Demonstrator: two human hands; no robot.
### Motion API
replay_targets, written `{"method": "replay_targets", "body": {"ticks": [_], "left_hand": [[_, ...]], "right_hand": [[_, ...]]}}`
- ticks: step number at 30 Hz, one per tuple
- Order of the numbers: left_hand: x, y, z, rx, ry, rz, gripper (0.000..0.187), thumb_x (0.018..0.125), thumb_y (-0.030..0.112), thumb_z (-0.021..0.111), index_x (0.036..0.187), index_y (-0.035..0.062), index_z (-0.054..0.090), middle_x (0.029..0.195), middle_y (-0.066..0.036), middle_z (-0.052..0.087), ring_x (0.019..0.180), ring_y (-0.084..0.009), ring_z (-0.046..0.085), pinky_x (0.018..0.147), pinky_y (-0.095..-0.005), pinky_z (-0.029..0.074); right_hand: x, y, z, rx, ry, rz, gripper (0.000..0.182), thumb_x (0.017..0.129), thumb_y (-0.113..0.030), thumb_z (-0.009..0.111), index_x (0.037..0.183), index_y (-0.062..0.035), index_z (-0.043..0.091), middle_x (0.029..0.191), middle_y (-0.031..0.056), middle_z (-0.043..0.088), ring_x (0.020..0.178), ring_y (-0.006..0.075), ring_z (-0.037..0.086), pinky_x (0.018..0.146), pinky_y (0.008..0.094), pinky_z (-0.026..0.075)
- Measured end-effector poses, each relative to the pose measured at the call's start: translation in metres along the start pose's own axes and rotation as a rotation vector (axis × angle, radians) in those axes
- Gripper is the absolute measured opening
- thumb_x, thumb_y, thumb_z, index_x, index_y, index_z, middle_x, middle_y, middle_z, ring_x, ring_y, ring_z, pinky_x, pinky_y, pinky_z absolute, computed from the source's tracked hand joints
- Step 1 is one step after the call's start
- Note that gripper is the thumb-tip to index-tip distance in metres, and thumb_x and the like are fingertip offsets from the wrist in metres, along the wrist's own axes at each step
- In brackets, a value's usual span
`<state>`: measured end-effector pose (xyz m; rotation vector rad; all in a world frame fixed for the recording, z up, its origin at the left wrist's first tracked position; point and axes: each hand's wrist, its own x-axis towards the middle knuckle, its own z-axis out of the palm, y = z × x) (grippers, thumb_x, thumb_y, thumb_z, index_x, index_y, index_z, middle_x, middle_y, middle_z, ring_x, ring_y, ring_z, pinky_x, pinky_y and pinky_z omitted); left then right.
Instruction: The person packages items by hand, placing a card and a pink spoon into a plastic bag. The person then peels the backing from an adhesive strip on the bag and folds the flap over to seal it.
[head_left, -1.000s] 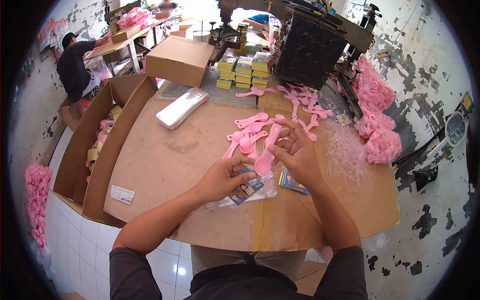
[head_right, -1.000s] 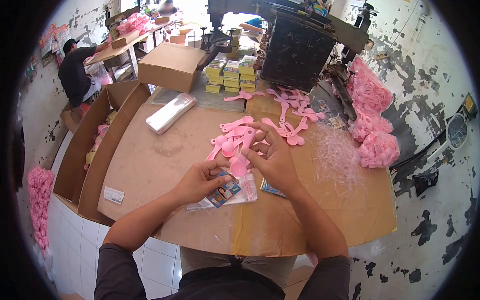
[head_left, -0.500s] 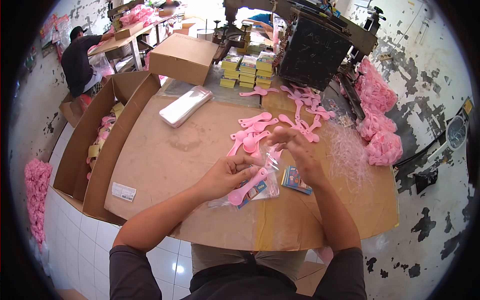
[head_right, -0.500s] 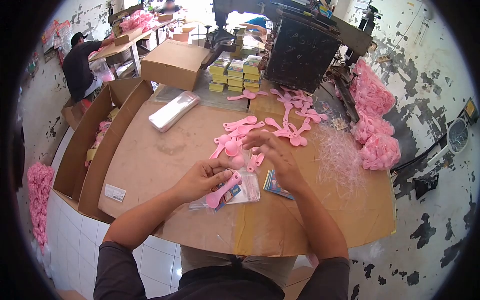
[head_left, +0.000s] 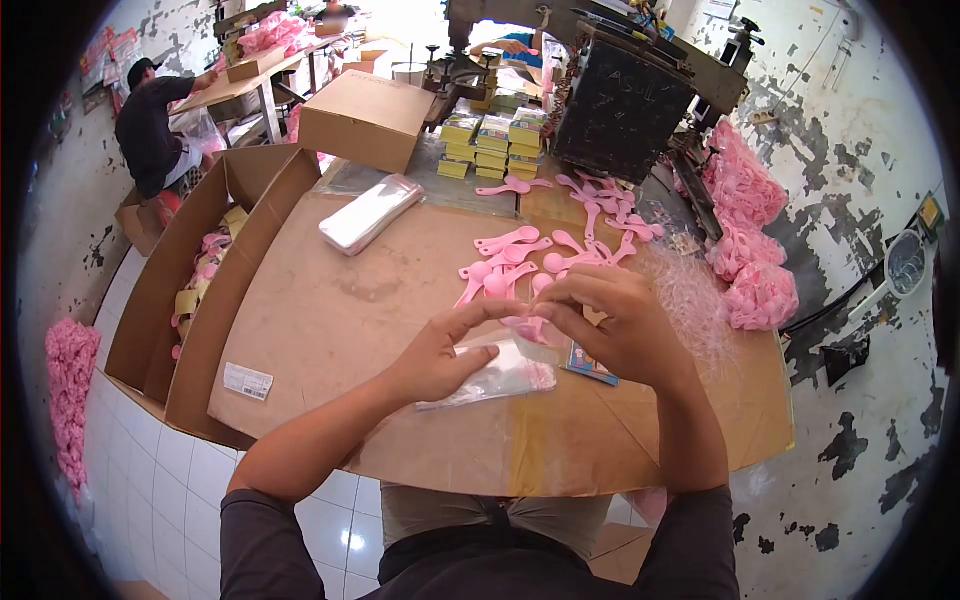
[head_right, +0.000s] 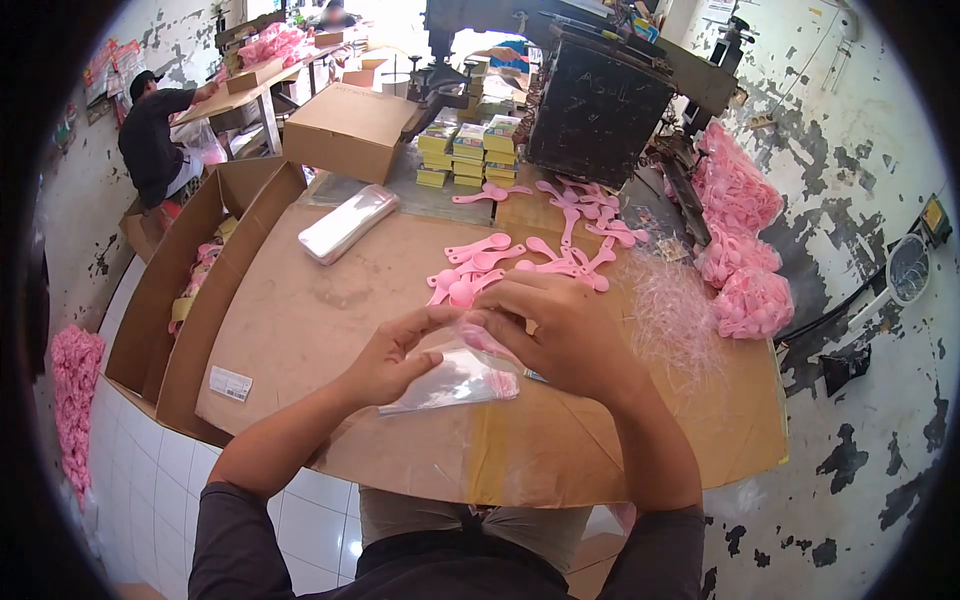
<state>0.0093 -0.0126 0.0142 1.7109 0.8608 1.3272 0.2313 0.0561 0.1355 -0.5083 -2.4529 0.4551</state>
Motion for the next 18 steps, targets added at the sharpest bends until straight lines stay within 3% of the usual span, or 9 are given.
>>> {"method": "replay_targets", "body": {"ticks": [2, 5, 8, 11, 14, 18], "left_hand": [[-0.004, 0.007, 0.008, 0.009, 0.017, -0.006, 0.047, 0.095, 0.003, 0.064, 0.141, 0.0027, 0.057, 0.133, -0.013, 0.066, 0.125, -0.0184, 0.061, 0.106, -0.0359, 0.047], [0.001, 0.01, 0.012, 0.062, 0.061, 0.049, 0.04, 0.099, 0.006, 0.066, 0.138, 0.0004, 0.06, 0.127, -0.012, 0.07, 0.118, -0.0181, 0.066, 0.102, -0.0346, 0.052], [0.003, 0.008, 0.011, -0.155, 0.074, -0.056, 0.036, 0.102, 0.009, 0.065, 0.136, -0.0013, 0.06, 0.118, -0.011, 0.074, 0.112, -0.0173, 0.07, 0.098, -0.0321, 0.055], [0.003, 0.006, 0.012, -0.172, 0.104, -0.108, 0.033, 0.103, 0.006, 0.064, 0.134, -0.0024, 0.06, 0.111, -0.013, 0.075, 0.106, -0.0159, 0.072, 0.09, -0.0284, 0.057], [0.001, 0.01, 0.01, -0.207, 0.108, -0.156, 0.035, 0.102, 0.005, 0.063, 0.135, -0.0038, 0.058, 0.106, -0.013, 0.076, 0.101, -0.0144, 0.073, 0.086, -0.0276, 0.058], [-0.001, 0.007, 0.014, -0.095, 0.123, -0.08, 0.039, 0.101, 0.003, 0.064, 0.139, -0.0049, 0.056, 0.102, -0.012, 0.077, 0.095, -0.0124, 0.073, 0.081, -0.0265, 0.058]], "right_hand": [[0.0, -0.004, 0.002, -0.003, -0.024, 0.043, 0.012, 0.092, -0.011, 0.075, 0.101, -0.0023, 0.073, 0.081, 0.0097, 0.067, 0.071, 0.0202, 0.063, 0.064, 0.0332, 0.049], [-0.001, -0.003, 0.008, 0.003, -0.003, 0.033, 0.012, 0.093, -0.01, 0.074, 0.101, -0.0021, 0.073, 0.081, 0.0095, 0.067, 0.071, 0.0196, 0.063, 0.064, 0.0329, 0.049], [-0.005, 0.004, 0.014, 0.05, 0.006, 0.083, 0.012, 0.093, -0.009, 0.073, 0.103, -0.0017, 0.072, 0.083, 0.009, 0.068, 0.071, 0.0191, 0.064, 0.063, 0.0325, 0.049], [-0.009, 0.014, 0.026, 0.08, 0.127, 0.095, 0.015, 0.091, -0.007, 0.073, 0.106, -0.0034, 0.071, 0.092, 0.0087, 0.069, 0.077, 0.0222, 0.065, 0.066, 0.0338, 0.05], [-0.007, 0.02, 0.036, -0.171, 0.333, -0.172, 0.019, 0.088, -0.007, 0.074, 0.106, -0.0072, 0.07, 0.102, 0.0081, 0.068, 0.091, 0.0257, 0.065, 0.078, 0.0372, 0.051], [-0.01, 0.012, 0.049, -0.496, 0.223, -0.297, 0.024, 0.08, -0.009, 0.077, 0.102, -0.0062, 0.069, 0.107, 0.0084, 0.065, 0.107, 0.0271, 0.063, 0.092, 0.0412, 0.046]]}}
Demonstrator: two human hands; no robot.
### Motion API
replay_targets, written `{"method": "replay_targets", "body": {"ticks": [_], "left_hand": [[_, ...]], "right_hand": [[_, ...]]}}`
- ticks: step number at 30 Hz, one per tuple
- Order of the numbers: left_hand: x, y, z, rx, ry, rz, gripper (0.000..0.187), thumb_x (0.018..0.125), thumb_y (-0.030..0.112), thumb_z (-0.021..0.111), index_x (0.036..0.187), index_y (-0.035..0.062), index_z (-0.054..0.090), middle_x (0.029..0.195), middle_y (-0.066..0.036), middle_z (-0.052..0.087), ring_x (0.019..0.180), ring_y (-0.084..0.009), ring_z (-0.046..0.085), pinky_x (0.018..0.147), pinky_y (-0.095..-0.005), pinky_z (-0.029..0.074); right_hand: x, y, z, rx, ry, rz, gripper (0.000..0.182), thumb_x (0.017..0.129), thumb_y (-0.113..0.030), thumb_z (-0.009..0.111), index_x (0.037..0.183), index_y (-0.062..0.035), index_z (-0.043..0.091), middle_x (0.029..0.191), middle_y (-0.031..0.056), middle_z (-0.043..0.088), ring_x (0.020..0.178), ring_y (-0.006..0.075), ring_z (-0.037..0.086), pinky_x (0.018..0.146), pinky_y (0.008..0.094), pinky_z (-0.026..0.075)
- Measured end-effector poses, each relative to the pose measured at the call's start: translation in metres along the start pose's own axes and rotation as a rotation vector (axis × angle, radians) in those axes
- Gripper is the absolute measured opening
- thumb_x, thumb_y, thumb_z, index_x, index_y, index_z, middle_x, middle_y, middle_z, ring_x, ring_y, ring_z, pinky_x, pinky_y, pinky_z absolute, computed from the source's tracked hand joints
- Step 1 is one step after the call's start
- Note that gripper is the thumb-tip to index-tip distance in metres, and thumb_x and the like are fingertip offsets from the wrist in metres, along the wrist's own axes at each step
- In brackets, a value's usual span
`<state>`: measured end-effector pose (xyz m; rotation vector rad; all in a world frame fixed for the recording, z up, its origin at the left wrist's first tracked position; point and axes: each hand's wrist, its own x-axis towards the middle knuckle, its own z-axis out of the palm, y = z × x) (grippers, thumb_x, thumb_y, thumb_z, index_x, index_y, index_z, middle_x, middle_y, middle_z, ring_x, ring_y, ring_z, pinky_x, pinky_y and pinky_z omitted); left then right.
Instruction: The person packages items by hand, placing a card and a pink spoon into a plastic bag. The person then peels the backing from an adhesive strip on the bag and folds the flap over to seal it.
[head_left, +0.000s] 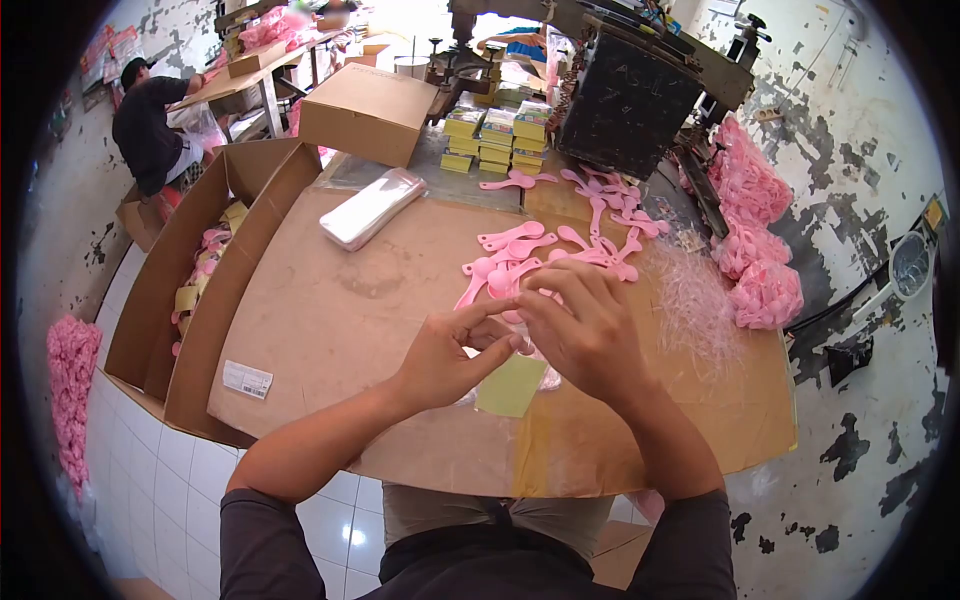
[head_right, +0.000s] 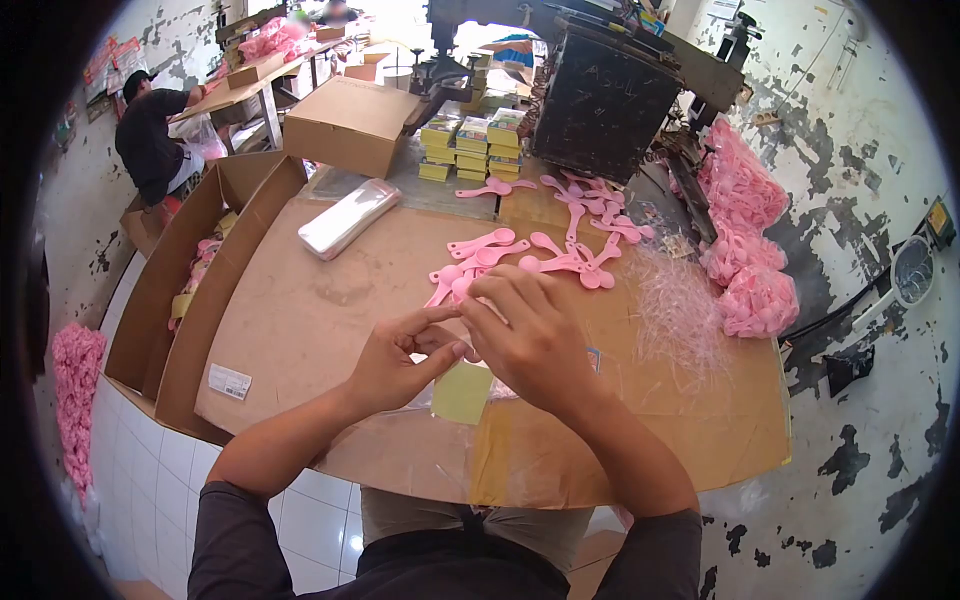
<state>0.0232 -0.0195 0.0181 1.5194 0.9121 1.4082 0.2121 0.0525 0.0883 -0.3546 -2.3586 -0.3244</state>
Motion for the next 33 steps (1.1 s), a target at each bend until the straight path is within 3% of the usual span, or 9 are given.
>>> {"method": "replay_targets", "body": {"ticks": [11, 15, 17, 20, 23, 24, 29, 31, 33], "left_hand": [[0.002, -0.006, -0.003, 0.356, -0.1, 0.068, 0.045, 0.096, 0.005, 0.069, 0.139, -0.0007, 0.058, 0.096, -0.012, 0.078, 0.082, -0.0136, 0.075, 0.074, -0.0301, 0.06], [0.004, -0.01, 0.0, -0.009, -0.003, -0.141, 0.04, 0.1, 0.006, 0.066, 0.139, -0.0007, 0.058, 0.103, -0.012, 0.077, 0.096, -0.0129, 0.073, 0.084, -0.0283, 0.058], [0.008, -0.009, -0.006, -0.101, 0.009, -0.211, 0.039, 0.101, 0.004, 0.065, 0.139, -0.0001, 0.058, 0.106, -0.014, 0.077, 0.105, -0.0144, 0.072, 0.09, -0.0288, 0.057], [0.009, -0.015, -0.006, -0.152, 0.026, -0.212, 0.04, 0.101, 0.004, 0.065, 0.139, -0.0029, 0.056, 0.108, -0.014, 0.077, 0.103, -0.0142, 0.072, 0.09, -0.0283, 0.057], [0.008, -0.019, -0.005, -0.16, 0.05, -0.201, 0.041, 0.101, 0.004, 0.065, 0.139, -0.0042, 0.056, 0.108, -0.014, 0.076, 0.101, -0.0138, 0.072, 0.089, -0.0281, 0.057], [0.009, -0.02, -0.005, -0.159, 0.057, -0.195, 0.041, 0.101, 0.003, 0.065, 0.139, -0.0046, 0.055, 0.107, -0.014, 0.076, 0.1, -0.0137, 0.072, 0.089, -0.028, 0.057], [0.008, -0.018, -0.001, -0.12, 0.09, -0.177, 0.042, 0.102, 0.007, 0.066, 0.139, -0.0075, 0.054, 0.109, -0.013, 0.075, 0.096, -0.0094, 0.07, 0.084, -0.0238, 0.056], [0.009, -0.016, 0.0, -0.121, 0.107, -0.164, 0.041, 0.102, 0.007, 0.066, 0.139, -0.0077, 0.054, 0.11, -0.013, 0.075, 0.096, -0.0098, 0.07, 0.084, -0.0238, 0.056], [0.008, -0.014, 0.0, -0.129, 0.12, -0.161, 0.041, 0.102, 0.007, 0.065, 0.139, -0.008, 0.054, 0.11, -0.013, 0.075, 0.096, -0.0107, 0.07, 0.084, -0.0244, 0.057]], "right_hand": [[-0.017, 0.033, 0.009, 0.02, 0.078, 0.224, 0.011, 0.08, -0.007, 0.068, 0.09, -0.0033, 0.063, 0.089, 0.0081, 0.058, 0.091, 0.0233, 0.061, 0.084, 0.0401, 0.047], [-0.059, 0.097, -0.058, 1.117, -0.187, 0.883, 0.015, 0.099, -0.016, 0.064, 0.099, -0.0012, 0.062, 0.078, 0.0029, 0.059, 0.065, 0.0128, 0.058, 0.067, 0.0307, 0.051], [-0.106, 0.15, -0.095, 1.478, -0.152, 0.833, 0.016, 0.103, -0.018, 0.061, 0.106, -0.0025, 0.062, 0.078, 0.0014, 0.063, 0.063, 0.0145, 0.064, 0.068, 0.0275, 0.054], [-0.151, 0.199, -0.095, 0.847, 0.081, 1.113, 0.02, 0.097, -0.007, 0.062, 0.116, -0.001, 0.062, 0.1, 0.0113, 0.07, 0.091, 0.0238, 0.072, 0.082, 0.0357, 0.056], [-0.221, 0.209, -0.077, -1.005, -0.415, 0.704, 0.035, 0.088, 0.002, 0.064, 0.124, 0.0002, 0.062, 0.125, 0.0188, 0.065, 0.123, 0.0325, 0.062, 0.099, 0.0447, 0.05], [-0.211, 0.213, -0.083, -0.558, -0.231, 0.862, 0.048, 0.081, 0.007, 0.065, 0.129, -0.0006, 0.06, 0.139, 0.0204, 0.057, 0.134, 0.0362, 0.051, 0.109, 0.0486, 0.041], [-0.11, 0.12, -0.054, -0.019, 0.068, 0.626, 0.043, 0.088, 0.0, 0.066, 0.131, -0.0019, 0.062, 0.12, 0.0165, 0.066, 0.112, 0.0317, 0.063, 0.1, 0.0416, 0.049], [-0.081, 0.077, -0.035, 0.479, -0.253, 0.799, 0.036, 0.092, -0.007, 0.07, 0.128, -0.0037, 0.064, 0.113, 0.0113, 0.069, 0.103, 0.0237, 0.066, 0.09, 0.0372, 0.052], [-0.063, 0.041, -0.015, 0.784, -0.32, 0.566, 0.038, 0.095, -0.013, 0.073, 0.13, -0.0015, 0.063, 0.108, 0.0104, 0.072, 0.099, 0.0191, 0.069, 0.083, 0.0338, 0.055]]}}
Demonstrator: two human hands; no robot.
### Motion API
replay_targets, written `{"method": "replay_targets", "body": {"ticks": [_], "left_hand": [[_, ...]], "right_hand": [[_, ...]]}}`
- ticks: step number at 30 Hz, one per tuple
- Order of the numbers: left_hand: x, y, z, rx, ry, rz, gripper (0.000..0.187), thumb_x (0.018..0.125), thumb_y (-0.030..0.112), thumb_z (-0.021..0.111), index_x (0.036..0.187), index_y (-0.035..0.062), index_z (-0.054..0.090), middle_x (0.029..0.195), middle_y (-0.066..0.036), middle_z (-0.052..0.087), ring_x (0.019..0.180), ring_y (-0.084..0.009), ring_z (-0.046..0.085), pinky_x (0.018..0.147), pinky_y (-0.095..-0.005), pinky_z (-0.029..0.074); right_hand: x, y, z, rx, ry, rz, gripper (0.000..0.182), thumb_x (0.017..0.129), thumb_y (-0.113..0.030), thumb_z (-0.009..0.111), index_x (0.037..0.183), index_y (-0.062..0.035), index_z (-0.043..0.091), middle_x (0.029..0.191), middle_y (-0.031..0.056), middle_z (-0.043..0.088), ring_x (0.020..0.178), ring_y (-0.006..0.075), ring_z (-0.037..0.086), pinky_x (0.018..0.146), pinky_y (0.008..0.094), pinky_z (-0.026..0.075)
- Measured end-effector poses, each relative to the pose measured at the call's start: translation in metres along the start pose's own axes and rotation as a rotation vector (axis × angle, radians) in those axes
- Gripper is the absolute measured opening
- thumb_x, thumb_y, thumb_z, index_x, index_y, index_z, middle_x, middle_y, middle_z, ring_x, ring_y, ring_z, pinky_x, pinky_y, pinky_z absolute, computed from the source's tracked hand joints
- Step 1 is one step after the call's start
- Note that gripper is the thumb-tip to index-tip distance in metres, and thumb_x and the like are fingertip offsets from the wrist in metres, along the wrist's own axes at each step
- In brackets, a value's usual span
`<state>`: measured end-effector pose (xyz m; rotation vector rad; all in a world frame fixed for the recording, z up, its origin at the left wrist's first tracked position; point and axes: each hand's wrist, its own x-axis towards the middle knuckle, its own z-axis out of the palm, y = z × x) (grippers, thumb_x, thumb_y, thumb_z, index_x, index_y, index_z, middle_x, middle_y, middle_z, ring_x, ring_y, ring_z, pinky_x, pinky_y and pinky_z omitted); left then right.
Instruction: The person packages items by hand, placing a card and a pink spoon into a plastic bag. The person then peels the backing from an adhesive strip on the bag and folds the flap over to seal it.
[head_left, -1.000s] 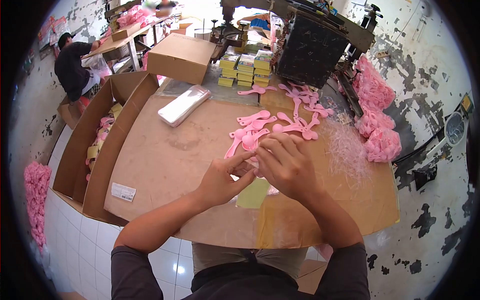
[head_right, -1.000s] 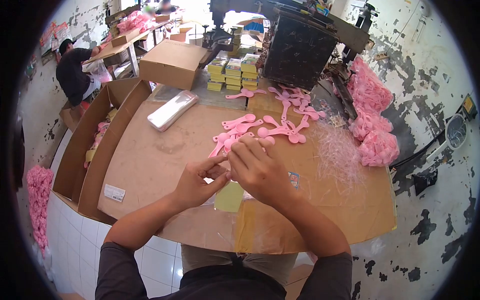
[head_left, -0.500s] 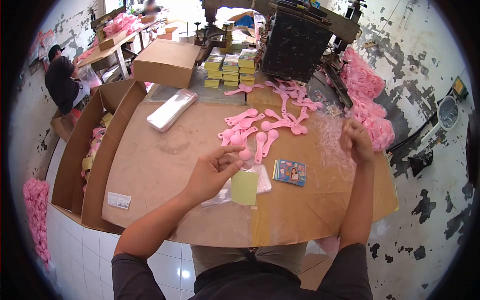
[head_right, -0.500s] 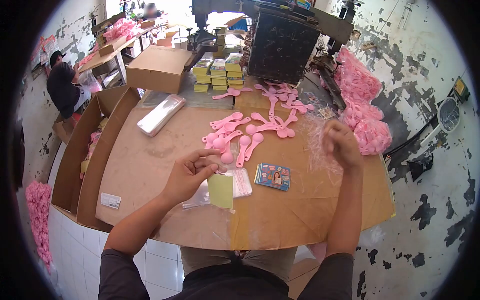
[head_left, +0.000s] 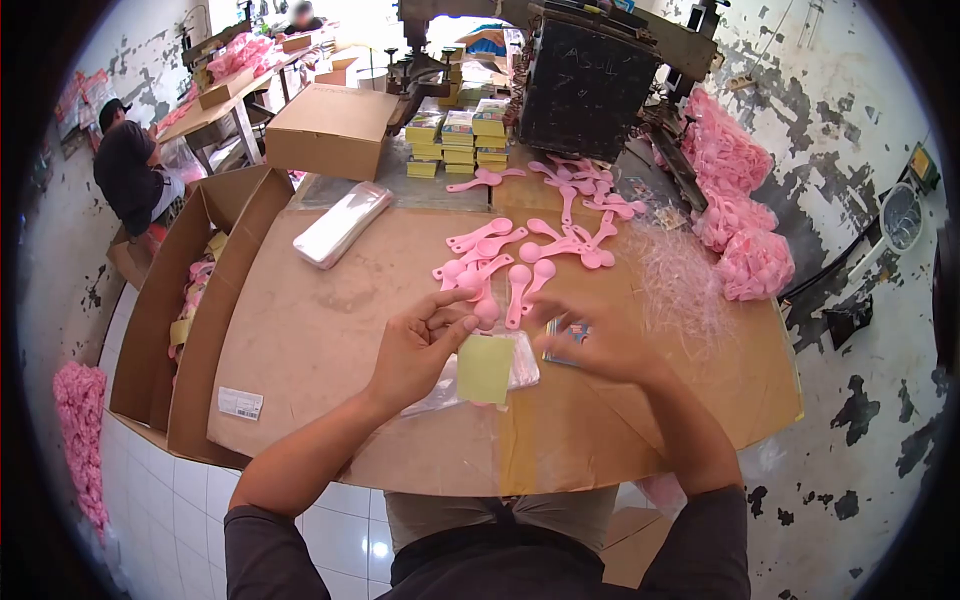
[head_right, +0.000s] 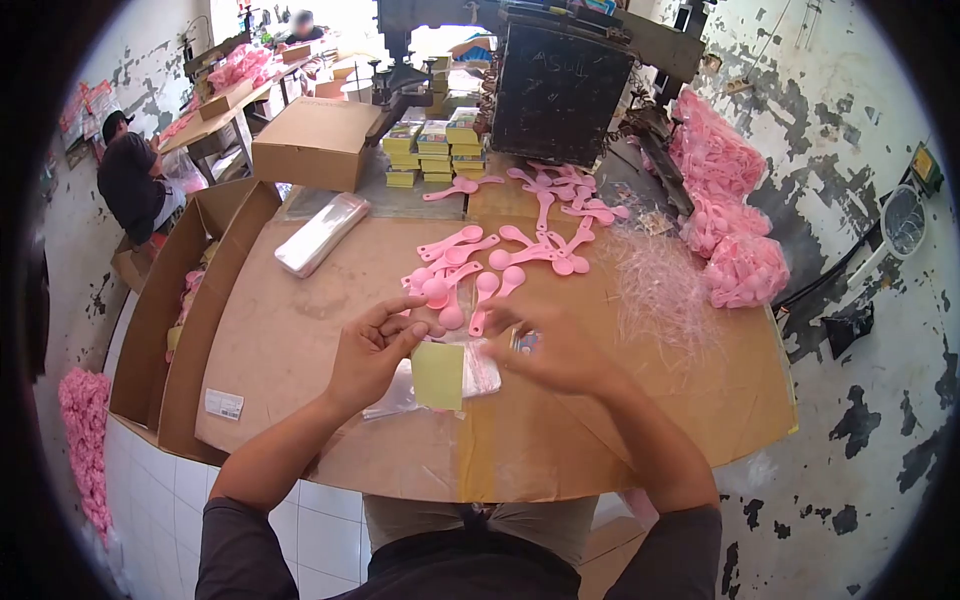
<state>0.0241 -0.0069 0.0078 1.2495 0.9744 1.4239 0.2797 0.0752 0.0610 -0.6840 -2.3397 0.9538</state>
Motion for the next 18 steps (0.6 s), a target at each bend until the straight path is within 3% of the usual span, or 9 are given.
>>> {"method": "replay_targets", "body": {"ticks": [6, 12, 18], "left_hand": [[0.004, 0.0, -0.005, -0.048, -0.045, 0.032, 0.038, 0.104, 0.011, 0.064, 0.138, -0.0033, 0.055, 0.115, -0.015, 0.074, 0.104, -0.0158, 0.071, 0.085, -0.0302, 0.06], [0.008, -0.001, -0.01, 0.019, -0.125, -0.194, 0.032, 0.103, 0.015, 0.066, 0.13, -0.0023, 0.064, 0.115, -0.013, 0.074, 0.104, -0.0155, 0.07, 0.086, -0.0312, 0.06], [0.005, -0.01, -0.006, 0.068, -0.054, -0.091, 0.026, 0.103, 0.013, 0.066, 0.124, -0.0016, 0.069, 0.109, -0.01, 0.076, 0.096, -0.0141, 0.072, 0.079, -0.0297, 0.062]], "right_hand": [[0.018, 0.015, 0.039, 0.609, -0.114, 0.165, 0.04, 0.096, -0.004, 0.069, 0.134, 0.0028, 0.058, 0.111, 0.0078, 0.07, 0.099, 0.0124, 0.068, 0.087, 0.0278, 0.055], [0.012, 0.021, 0.034, 0.563, -0.072, 0.143, 0.031, 0.099, -0.002, 0.066, 0.129, 0.0029, 0.062, 0.113, 0.007, 0.07, 0.1, 0.0123, 0.068, 0.087, 0.028, 0.055], [0.008, 0.024, 0.036, 0.589, 0.068, 0.273, 0.02, 0.099, -0.007, 0.069, 0.117, 0.0024, 0.07, 0.103, 0.0039, 0.072, 0.094, 0.0089, 0.067, 0.083, 0.0251, 0.055]]}}
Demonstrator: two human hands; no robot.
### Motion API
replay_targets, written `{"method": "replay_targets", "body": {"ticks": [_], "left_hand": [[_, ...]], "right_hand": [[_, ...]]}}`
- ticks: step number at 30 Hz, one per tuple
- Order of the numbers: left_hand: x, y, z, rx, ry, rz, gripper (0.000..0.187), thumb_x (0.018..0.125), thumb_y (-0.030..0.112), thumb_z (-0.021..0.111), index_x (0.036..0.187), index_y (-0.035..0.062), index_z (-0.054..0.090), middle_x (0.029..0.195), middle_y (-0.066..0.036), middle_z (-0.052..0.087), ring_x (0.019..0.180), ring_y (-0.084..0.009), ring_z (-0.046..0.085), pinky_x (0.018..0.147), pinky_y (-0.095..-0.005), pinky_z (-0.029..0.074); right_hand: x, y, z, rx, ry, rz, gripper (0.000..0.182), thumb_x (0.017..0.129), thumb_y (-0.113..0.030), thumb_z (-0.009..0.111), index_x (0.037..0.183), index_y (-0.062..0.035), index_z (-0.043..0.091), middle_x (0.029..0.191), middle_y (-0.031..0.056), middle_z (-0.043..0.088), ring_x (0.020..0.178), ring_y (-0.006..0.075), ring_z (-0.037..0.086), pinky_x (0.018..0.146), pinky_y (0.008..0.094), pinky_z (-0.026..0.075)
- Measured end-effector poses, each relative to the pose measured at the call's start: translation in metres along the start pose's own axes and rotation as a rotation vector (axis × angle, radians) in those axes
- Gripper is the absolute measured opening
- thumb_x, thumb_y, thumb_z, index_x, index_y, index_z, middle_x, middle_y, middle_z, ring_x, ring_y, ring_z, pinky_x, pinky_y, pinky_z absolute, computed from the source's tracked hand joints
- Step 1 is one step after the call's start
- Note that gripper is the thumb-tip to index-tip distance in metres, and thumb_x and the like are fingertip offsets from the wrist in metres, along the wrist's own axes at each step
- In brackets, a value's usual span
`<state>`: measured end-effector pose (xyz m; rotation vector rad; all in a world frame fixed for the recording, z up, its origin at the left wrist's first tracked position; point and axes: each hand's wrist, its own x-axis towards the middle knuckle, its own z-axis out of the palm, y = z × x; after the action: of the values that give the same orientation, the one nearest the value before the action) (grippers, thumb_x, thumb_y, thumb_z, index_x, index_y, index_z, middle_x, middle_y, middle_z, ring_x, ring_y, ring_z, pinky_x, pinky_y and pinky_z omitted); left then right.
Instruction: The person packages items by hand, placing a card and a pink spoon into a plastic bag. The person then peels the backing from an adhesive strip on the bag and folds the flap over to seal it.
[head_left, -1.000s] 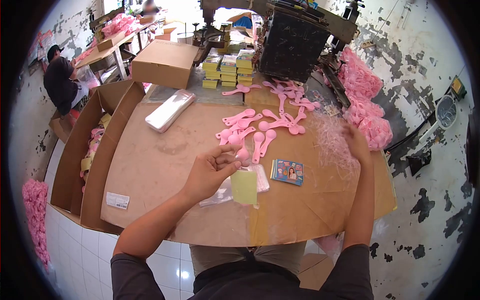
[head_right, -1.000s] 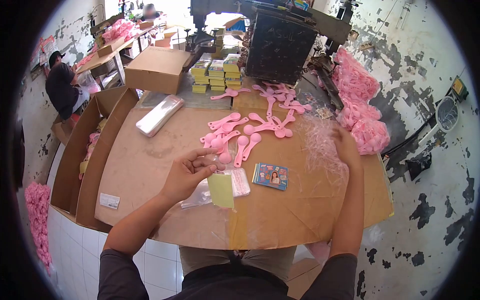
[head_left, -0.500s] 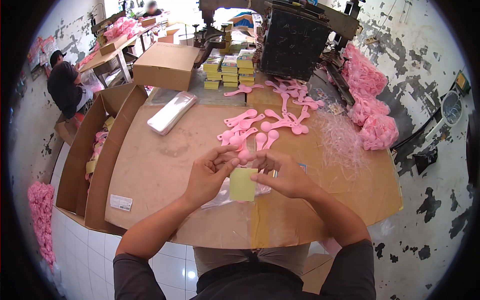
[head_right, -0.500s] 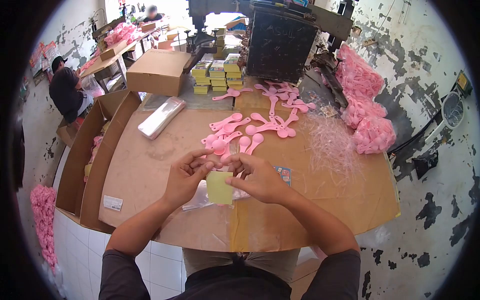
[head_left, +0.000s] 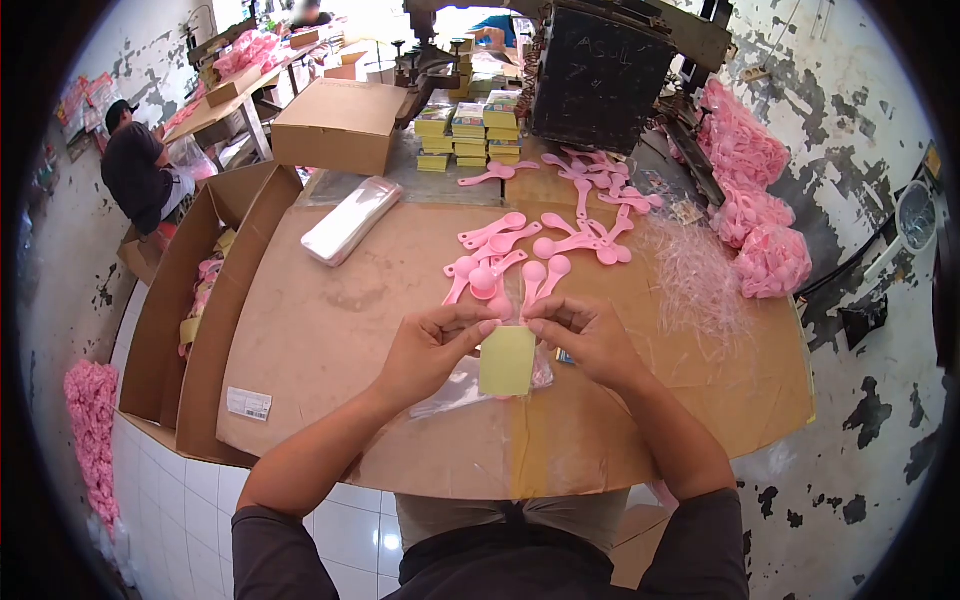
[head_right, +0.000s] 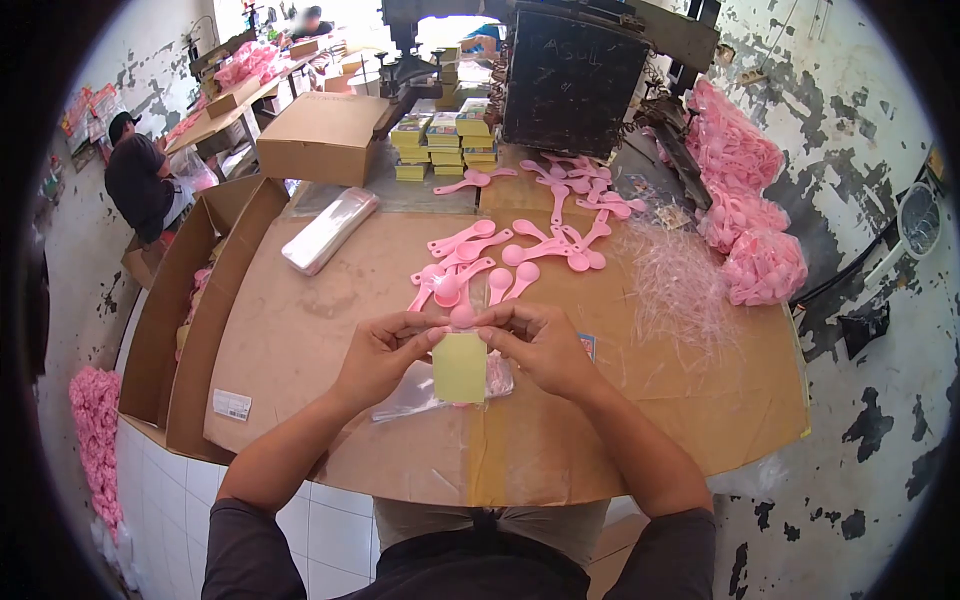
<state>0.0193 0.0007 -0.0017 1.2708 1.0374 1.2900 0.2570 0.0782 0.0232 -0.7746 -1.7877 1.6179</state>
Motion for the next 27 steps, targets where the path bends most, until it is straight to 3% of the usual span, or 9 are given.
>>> {"method": "replay_targets", "body": {"ticks": [6, 12, 21, 27], "left_hand": [[-0.003, -0.003, 0.003, -0.062, 0.053, 0.011, 0.025, 0.102, 0.014, 0.067, 0.123, -0.0003, 0.071, 0.107, -0.007, 0.076, 0.094, -0.011, 0.07, 0.081, -0.0283, 0.061], [-0.002, -0.008, -0.001, -0.016, -0.006, 0.134, 0.023, 0.103, 0.007, 0.064, 0.122, -0.0023, 0.071, 0.11, -0.01, 0.075, 0.094, -0.0131, 0.071, 0.083, -0.0299, 0.06], [-0.001, -0.002, -0.004, -0.091, -0.019, -0.059, 0.022, 0.101, 0.008, 0.066, 0.119, -0.0024, 0.071, 0.11, -0.01, 0.075, 0.097, -0.0159, 0.072, 0.084, -0.0316, 0.061], [0.001, -0.006, -0.002, -0.034, -0.044, -0.033, 0.027, 0.1, 0.008, 0.068, 0.125, -0.0019, 0.068, 0.112, -0.01, 0.075, 0.096, -0.0127, 0.071, 0.084, -0.0296, 0.061]], "right_hand": [[0.0, 0.009, -0.002, 0.064, 0.017, -0.064, 0.018, 0.099, -0.007, 0.07, 0.114, 0.0013, 0.072, 0.098, 0.002, 0.072, 0.09, 0.0063, 0.066, 0.077, 0.0236, 0.054], [0.002, 0.017, -0.01, 0.016, 0.013, -0.159, 0.014, 0.098, -0.005, 0.069, 0.109, 0.0001, 0.076, 0.1, 0.0025, 0.072, 0.086, 0.0072, 0.065, 0.076, 0.024, 0.053], [-0.001, 0.009, -0.014, -0.17, 0.005, -0.18, 0.015, 0.096, -0.006, 0.071, 0.108, 0.0008, 0.077, 0.103, 0.0049, 0.071, 0.089, 0.0092, 0.066, 0.077, 0.026, 0.055], [0.002, 0.018, -0.014, -0.142, -0.004, -0.162, 0.018, 0.095, -0.003, 0.071, 0.112, -0.0003, 0.074, 0.103, 0.0035, 0.07, 0.09, 0.0093, 0.066, 0.08, 0.0259, 0.055]]}}
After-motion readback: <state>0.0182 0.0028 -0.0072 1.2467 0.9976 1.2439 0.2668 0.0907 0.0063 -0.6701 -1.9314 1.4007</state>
